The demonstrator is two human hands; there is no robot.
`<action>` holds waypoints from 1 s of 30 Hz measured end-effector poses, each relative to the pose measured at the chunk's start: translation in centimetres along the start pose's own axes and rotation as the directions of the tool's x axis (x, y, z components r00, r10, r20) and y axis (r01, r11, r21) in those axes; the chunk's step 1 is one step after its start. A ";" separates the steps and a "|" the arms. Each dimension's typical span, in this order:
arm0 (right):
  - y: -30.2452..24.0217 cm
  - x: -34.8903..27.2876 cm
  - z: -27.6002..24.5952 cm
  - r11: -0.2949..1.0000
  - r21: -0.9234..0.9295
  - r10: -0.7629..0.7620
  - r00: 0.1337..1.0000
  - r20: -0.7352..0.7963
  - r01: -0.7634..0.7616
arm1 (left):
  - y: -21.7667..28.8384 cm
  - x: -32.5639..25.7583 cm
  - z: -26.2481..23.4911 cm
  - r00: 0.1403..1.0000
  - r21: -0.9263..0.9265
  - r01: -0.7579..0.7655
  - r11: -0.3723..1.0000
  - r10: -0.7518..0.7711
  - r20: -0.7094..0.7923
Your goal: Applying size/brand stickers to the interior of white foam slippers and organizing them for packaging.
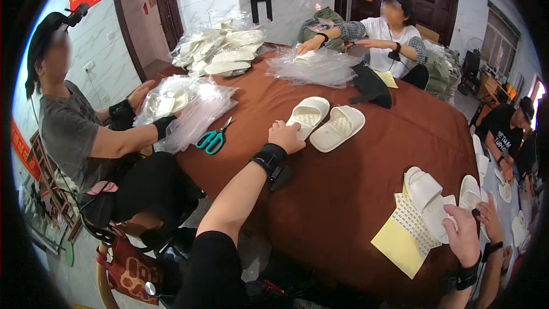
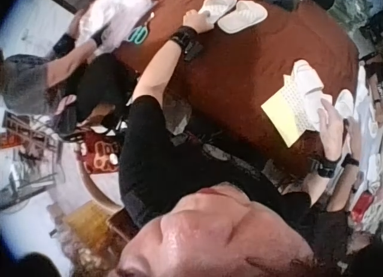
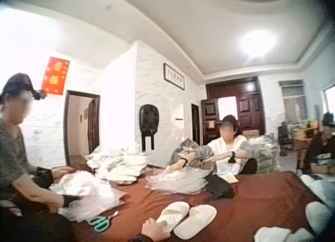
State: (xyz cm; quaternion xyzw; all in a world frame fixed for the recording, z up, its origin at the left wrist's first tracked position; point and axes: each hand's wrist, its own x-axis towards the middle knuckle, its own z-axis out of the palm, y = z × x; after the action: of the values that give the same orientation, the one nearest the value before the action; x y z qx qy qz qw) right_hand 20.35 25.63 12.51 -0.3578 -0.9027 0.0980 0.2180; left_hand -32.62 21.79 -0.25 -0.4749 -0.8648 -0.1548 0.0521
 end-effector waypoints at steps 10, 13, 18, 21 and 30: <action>-3.9 2.7 1.8 0.979 0.029 -0.206 0.965 0.161 0.204 | -1.2 -11.2 -4.7 0.976 -0.088 -0.205 0.975 0.210 0.060; -4.9 3.3 2.4 0.959 0.076 -0.280 0.949 0.144 0.272 | -0.9 -15.3 -6.4 0.960 -0.130 -0.271 0.954 0.277 0.033; -5.7 4.5 3.9 0.946 0.128 -0.318 0.926 0.205 0.297 | 1.4 -21.5 -8.6 0.950 -0.203 -0.293 0.934 0.309 0.053; -5.7 6.0 5.9 0.903 0.210 -0.414 0.888 0.198 0.374 | 2.6 -23.6 -8.9 0.935 -0.168 -0.344 0.924 0.353 0.025; -6.3 12.2 12.8 0.944 0.134 -0.331 0.889 0.316 0.303 | 4.0 -26.0 -8.5 0.960 -0.252 -0.253 0.934 0.275 0.056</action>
State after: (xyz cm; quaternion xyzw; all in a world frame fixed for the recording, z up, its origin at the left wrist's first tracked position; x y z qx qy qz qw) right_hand 2.71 29.24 7.24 -0.1748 -0.9679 0.1570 0.0894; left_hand -15.64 0.18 2.47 -0.5962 -0.7691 -0.2291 -0.0249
